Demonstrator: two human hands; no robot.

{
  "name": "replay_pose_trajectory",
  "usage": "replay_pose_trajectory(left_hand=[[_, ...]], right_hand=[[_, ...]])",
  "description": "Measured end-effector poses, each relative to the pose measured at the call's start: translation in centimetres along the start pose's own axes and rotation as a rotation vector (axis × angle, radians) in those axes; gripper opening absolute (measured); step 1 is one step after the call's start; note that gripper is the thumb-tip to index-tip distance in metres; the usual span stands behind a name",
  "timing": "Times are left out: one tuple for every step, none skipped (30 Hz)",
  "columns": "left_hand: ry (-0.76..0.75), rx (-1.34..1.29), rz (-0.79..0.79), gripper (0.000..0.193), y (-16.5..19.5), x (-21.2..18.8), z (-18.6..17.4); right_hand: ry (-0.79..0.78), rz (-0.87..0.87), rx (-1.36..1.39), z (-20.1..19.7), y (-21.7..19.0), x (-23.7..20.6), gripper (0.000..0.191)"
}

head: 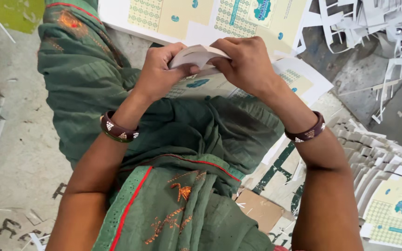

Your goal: The person sits on the floor and works through stacks of die-cut printed sheets, tearing away the surrounding paper waste strips and setting sheets aside. They then peel individual round printed labels off the backing sheets and collect the discarded backing paper.

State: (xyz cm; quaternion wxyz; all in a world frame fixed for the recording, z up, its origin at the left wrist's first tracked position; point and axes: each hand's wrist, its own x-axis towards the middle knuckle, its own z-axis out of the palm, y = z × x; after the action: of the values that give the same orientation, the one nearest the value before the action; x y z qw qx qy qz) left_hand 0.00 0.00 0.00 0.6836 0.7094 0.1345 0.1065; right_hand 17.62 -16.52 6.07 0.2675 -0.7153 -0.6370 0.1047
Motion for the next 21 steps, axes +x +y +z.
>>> replay_pose_trajectory(left_hand=[[-0.006,-0.041,-0.002,0.020,0.0,0.0,0.0],[-0.003,-0.040,0.000,0.019,0.0,0.1,0.0],[0.001,-0.039,0.005,0.019,0.1,0.1,0.0],[0.007,-0.039,0.009,0.019,0.2,0.2,0.0],[0.005,-0.053,0.018,0.017,0.2,0.1,0.1],[0.003,-0.066,0.025,0.016,0.2,0.1,0.3],[0.000,-0.076,0.032,0.015,0.2,0.0,0.3],[0.003,-0.059,0.021,0.015,0.3,-0.1,0.3],[0.007,-0.040,0.011,0.015,0.4,-0.2,0.2],[0.009,-0.021,0.002,0.015,0.4,-0.2,0.1],[0.008,-0.027,0.077,0.014,0.5,-0.3,0.0],[0.006,-0.034,0.152,0.014,0.5,-0.3,-0.2],[0.004,-0.043,0.226,0.014,0.4,-0.3,-0.3],[-0.031,-0.104,0.178,0.013,0.1,-0.3,-0.5],[-0.066,-0.167,0.126,0.011,-0.3,-0.3,-0.7],[-0.101,-0.228,0.076,0.010,-0.8,-0.2,-0.9],[-0.172,-0.292,0.019,0.012,-1.4,-0.1,-1.0],[-0.242,-0.360,-0.041,0.014,-2.0,-0.1,-0.9],[-0.308,-0.429,-0.101,0.015,-2.6,-0.3,-0.6],[-0.270,-0.411,-0.147,0.015,-3.1,-0.8,0.1],[-0.239,-0.386,-0.194,0.015,-3.4,-0.9,0.9]], right_hand=[[0.016,-0.001,-0.020,0.2,0.0,0.0,0.018],[0.044,0.000,-0.025,0.4,-0.1,-0.2,0.020],[0.072,-0.001,-0.033,0.7,-0.2,-0.3,0.021],[0.098,-0.005,-0.039,0.9,-0.3,-0.3,0.022],[0.133,0.004,-0.045,1.1,-0.4,-0.4,0.023],[0.168,0.013,-0.050,1.3,-0.5,-0.5,0.025],[0.206,0.021,-0.052,1.6,-0.7,-0.6,0.027],[0.217,0.039,-0.062,1.7,-0.9,-0.7,0.029],[0.231,0.055,-0.071,1.9,-1.2,-0.8,0.031],[0.246,0.073,-0.081,2.0,-1.3,-0.8,0.033],[0.276,0.050,-0.101,2.1,-1.5,-0.9,0.033],[0.305,0.026,-0.121,2.2,-1.7,-1.0,0.033],[0.331,0.003,-0.142,2.3,-1.8,-1.0,0.033],[0.340,0.003,-0.146,2.3,-1.8,-1.1,0.034],[0.346,0.006,-0.148,2.5,-1.8,-1.1,0.036],[0.354,0.007,-0.151,2.5,-1.8,-1.2,0.037],[0.288,0.060,-0.088,2.4,-1.4,-1.0,0.034],[0.216,0.113,-0.022,2.1,-0.9,-0.6,0.031],[0.141,0.164,0.044,1.9,-0.3,-0.3,0.028],[0.113,0.124,0.027,1.6,0.1,-0.1,0.031],[0.094,0.087,0.011,1.3,0.5,0.1,0.034]])
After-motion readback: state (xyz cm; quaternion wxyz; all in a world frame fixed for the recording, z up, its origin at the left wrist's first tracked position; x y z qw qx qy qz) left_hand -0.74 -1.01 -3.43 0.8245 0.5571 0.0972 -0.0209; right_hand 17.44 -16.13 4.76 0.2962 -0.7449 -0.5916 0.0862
